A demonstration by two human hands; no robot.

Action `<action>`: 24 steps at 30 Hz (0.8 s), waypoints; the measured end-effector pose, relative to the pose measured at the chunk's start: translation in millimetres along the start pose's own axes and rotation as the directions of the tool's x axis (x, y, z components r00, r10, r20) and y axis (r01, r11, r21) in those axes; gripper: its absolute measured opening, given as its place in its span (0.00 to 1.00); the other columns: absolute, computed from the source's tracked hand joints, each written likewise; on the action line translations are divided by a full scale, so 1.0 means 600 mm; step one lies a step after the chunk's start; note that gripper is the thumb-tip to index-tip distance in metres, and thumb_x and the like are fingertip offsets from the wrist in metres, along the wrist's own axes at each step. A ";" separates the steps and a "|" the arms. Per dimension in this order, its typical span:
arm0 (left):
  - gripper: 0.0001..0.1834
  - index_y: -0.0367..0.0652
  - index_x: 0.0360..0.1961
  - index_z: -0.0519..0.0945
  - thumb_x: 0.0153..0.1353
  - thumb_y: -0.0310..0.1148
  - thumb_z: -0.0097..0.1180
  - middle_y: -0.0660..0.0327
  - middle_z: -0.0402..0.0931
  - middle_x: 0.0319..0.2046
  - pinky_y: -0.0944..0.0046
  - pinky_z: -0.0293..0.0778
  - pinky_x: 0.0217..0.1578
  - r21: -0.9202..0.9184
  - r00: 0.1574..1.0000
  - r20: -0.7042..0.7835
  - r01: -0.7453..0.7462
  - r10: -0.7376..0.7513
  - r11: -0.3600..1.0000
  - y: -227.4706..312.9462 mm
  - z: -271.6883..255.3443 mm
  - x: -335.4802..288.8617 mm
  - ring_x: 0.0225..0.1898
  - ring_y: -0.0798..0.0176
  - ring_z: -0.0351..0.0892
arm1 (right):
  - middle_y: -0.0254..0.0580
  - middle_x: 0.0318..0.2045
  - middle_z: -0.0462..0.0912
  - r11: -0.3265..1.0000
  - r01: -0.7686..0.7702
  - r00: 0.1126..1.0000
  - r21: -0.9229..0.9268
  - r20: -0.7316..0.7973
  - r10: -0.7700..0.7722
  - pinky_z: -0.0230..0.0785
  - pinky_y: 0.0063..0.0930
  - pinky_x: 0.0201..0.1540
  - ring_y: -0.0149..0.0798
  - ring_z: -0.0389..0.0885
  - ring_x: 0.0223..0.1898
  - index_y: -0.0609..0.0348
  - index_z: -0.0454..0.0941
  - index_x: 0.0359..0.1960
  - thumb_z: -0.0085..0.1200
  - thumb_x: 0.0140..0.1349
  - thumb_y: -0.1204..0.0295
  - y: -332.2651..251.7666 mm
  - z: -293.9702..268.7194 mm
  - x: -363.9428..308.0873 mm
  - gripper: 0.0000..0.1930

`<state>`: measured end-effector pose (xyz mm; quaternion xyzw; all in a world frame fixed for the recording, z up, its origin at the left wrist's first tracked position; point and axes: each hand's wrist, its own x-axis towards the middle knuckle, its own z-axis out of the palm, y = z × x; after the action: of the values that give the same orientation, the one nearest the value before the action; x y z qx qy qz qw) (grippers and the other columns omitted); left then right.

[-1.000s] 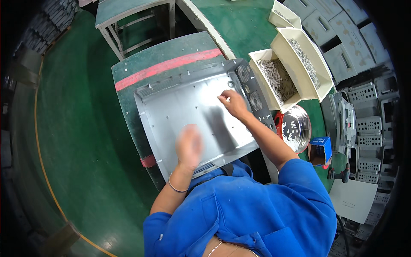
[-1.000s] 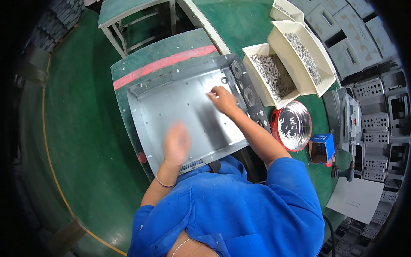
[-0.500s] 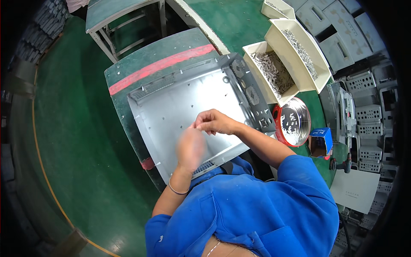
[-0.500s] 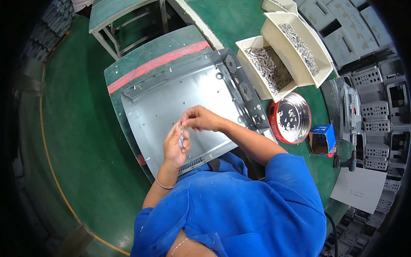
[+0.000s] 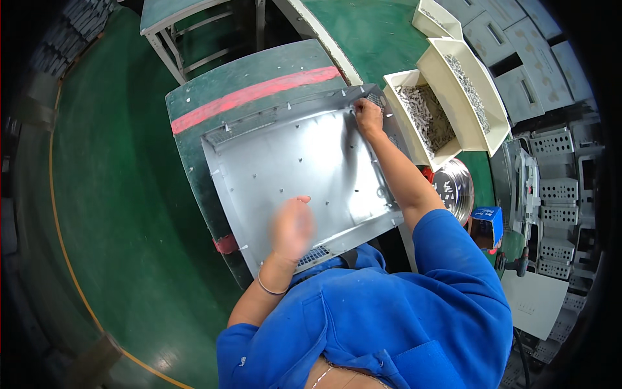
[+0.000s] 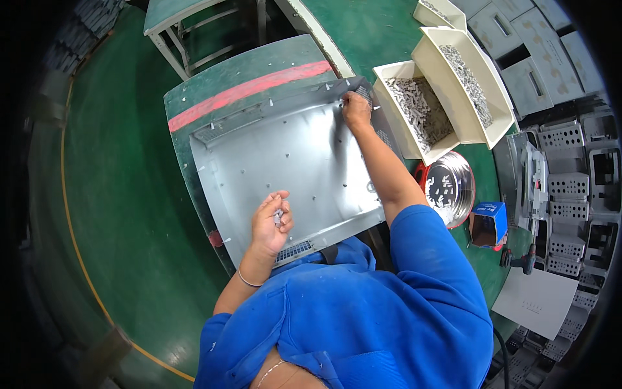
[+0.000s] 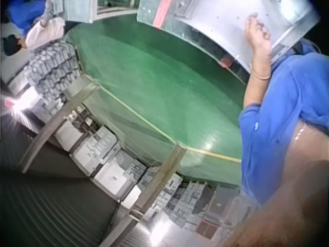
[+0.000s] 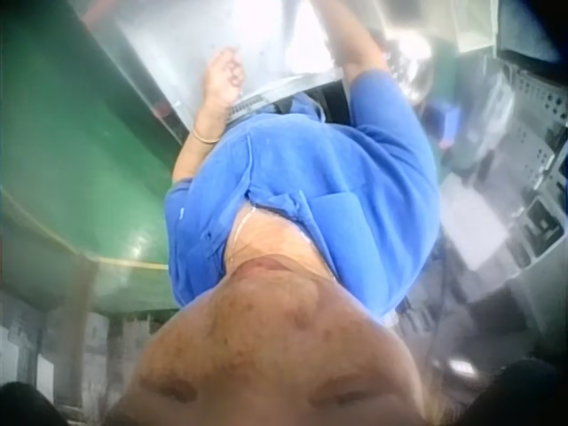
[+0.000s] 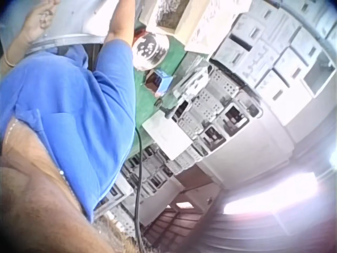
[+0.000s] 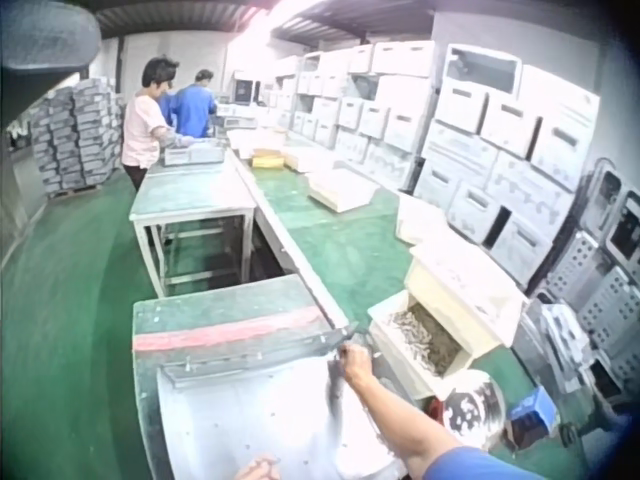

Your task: The person inserts small white plastic clips into pre-drilled holes on the interior frame of a metal electronics chassis. They pick clips from a metal bowl and a nearby bin, placing them one by one into the chassis while working at a factory assembly station.

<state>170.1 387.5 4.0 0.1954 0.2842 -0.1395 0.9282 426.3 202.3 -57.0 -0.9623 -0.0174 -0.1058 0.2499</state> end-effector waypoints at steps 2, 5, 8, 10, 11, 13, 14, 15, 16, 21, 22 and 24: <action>0.07 0.40 0.35 0.66 0.56 0.30 0.41 0.64 0.66 0.18 0.75 0.54 0.11 -0.011 1.000 0.001 0.002 -0.002 1.000 0.000 -0.001 0.000 0.13 0.73 0.60 | 0.45 0.27 0.77 1.000 0.001 1.000 -0.028 -0.006 -0.001 0.67 0.34 0.35 0.46 0.75 0.31 0.53 0.76 0.28 0.46 0.49 0.73 0.002 0.005 0.002 0.06; 0.07 0.39 0.34 0.66 0.57 0.30 0.41 0.64 0.65 0.18 0.76 0.55 0.11 -0.027 1.000 0.008 0.003 -0.003 1.000 0.000 0.002 -0.001 0.14 0.73 0.61 | 0.46 0.27 0.77 0.999 0.033 0.999 -0.043 0.032 -0.031 0.66 0.35 0.35 0.47 0.75 0.31 0.53 0.76 0.27 0.46 0.49 0.73 0.016 0.010 0.008 0.07; 0.07 0.39 0.34 0.66 0.57 0.30 0.41 0.64 0.66 0.18 0.76 0.55 0.11 -0.026 1.000 0.007 0.006 -0.006 1.000 0.000 0.002 -0.001 0.14 0.73 0.61 | 0.46 0.27 0.77 0.995 0.056 0.995 -0.082 0.083 -0.049 0.66 0.35 0.35 0.47 0.75 0.31 0.55 0.76 0.27 0.46 0.48 0.74 0.018 0.010 0.009 0.07; 0.07 0.39 0.34 0.66 0.56 0.30 0.41 0.64 0.66 0.18 0.76 0.55 0.11 -0.029 1.000 0.010 0.011 -0.010 1.000 -0.001 0.002 0.000 0.14 0.73 0.61 | 0.46 0.26 0.77 0.996 0.067 0.995 -0.064 0.083 -0.062 0.66 0.34 0.35 0.47 0.75 0.31 0.55 0.76 0.27 0.46 0.48 0.75 0.022 0.012 0.010 0.07; 0.07 0.39 0.34 0.66 0.56 0.30 0.41 0.64 0.66 0.18 0.76 0.55 0.11 -0.029 1.000 0.010 0.012 -0.011 1.000 -0.001 0.003 0.001 0.14 0.73 0.61 | 0.46 0.26 0.76 0.996 0.080 0.995 -0.030 0.066 -0.078 0.66 0.34 0.35 0.47 0.75 0.31 0.56 0.76 0.27 0.46 0.48 0.76 0.024 0.015 0.009 0.07; 0.07 0.39 0.34 0.66 0.56 0.30 0.41 0.64 0.66 0.18 0.76 0.55 0.11 -0.031 1.000 0.011 0.014 -0.014 0.999 -0.001 0.003 0.001 0.14 0.73 0.61 | 0.46 0.26 0.76 0.996 0.092 0.995 0.014 0.041 -0.093 0.66 0.33 0.35 0.46 0.75 0.31 0.56 0.76 0.27 0.45 0.47 0.77 0.027 0.018 0.008 0.07; 0.07 0.39 0.34 0.66 0.56 0.30 0.41 0.64 0.66 0.18 0.76 0.55 0.11 -0.032 1.000 0.011 0.013 -0.012 0.999 0.000 0.003 0.002 0.14 0.74 0.61 | 0.47 0.26 0.76 0.995 0.093 0.995 0.024 0.033 -0.093 0.66 0.33 0.35 0.46 0.75 0.30 0.56 0.76 0.27 0.45 0.47 0.77 0.026 0.017 0.008 0.07; 0.07 0.39 0.34 0.66 0.56 0.30 0.41 0.64 0.66 0.18 0.76 0.55 0.11 -0.033 1.000 0.010 0.011 -0.011 0.999 0.000 0.002 0.002 0.14 0.74 0.61 | 0.47 0.26 0.76 0.995 0.093 0.995 0.034 0.025 -0.094 0.66 0.33 0.35 0.46 0.75 0.30 0.56 0.76 0.27 0.45 0.47 0.78 0.025 0.016 0.007 0.07; 0.07 0.39 0.34 0.67 0.56 0.30 0.41 0.64 0.66 0.18 0.76 0.55 0.11 -0.035 1.000 0.010 0.009 -0.009 0.999 0.000 0.002 0.002 0.14 0.74 0.61 | 0.47 0.26 0.76 0.995 0.096 0.995 0.017 0.034 -0.096 0.66 0.33 0.34 0.46 0.75 0.30 0.56 0.76 0.26 0.45 0.47 0.77 0.024 0.016 0.008 0.07; 0.07 0.39 0.34 0.67 0.56 0.30 0.41 0.64 0.66 0.18 0.76 0.55 0.11 -0.034 1.000 0.008 0.003 -0.002 0.999 0.000 0.002 0.002 0.14 0.74 0.61 | 0.47 0.26 0.76 0.991 0.133 0.991 -0.020 0.035 -0.132 0.66 0.34 0.34 0.47 0.75 0.31 0.57 0.75 0.25 0.44 0.48 0.76 0.026 0.019 0.013 0.06; 0.07 0.39 0.34 0.67 0.56 0.30 0.42 0.64 0.66 0.18 0.77 0.55 0.11 -0.034 1.000 0.008 0.002 -0.002 0.999 0.000 0.002 0.002 0.14 0.74 0.61 | 0.47 0.26 0.76 0.991 0.130 0.991 -0.038 0.038 -0.129 0.66 0.34 0.34 0.47 0.75 0.31 0.57 0.74 0.25 0.44 0.48 0.76 0.025 0.019 0.013 0.06; 0.07 0.39 0.33 0.67 0.56 0.30 0.42 0.64 0.66 0.18 0.77 0.55 0.11 -0.031 1.000 0.008 -0.004 0.004 1.000 0.001 0.003 0.001 0.14 0.74 0.61 | 0.47 0.26 0.76 0.989 0.127 0.991 -0.074 0.044 -0.124 0.66 0.35 0.34 0.48 0.75 0.31 0.57 0.74 0.25 0.43 0.49 0.75 0.022 0.019 0.011 0.06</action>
<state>171.6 387.4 5.5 0.1810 0.2821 -0.1342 0.9326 435.9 196.3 -71.3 -0.9701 -0.0785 -0.1030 0.2054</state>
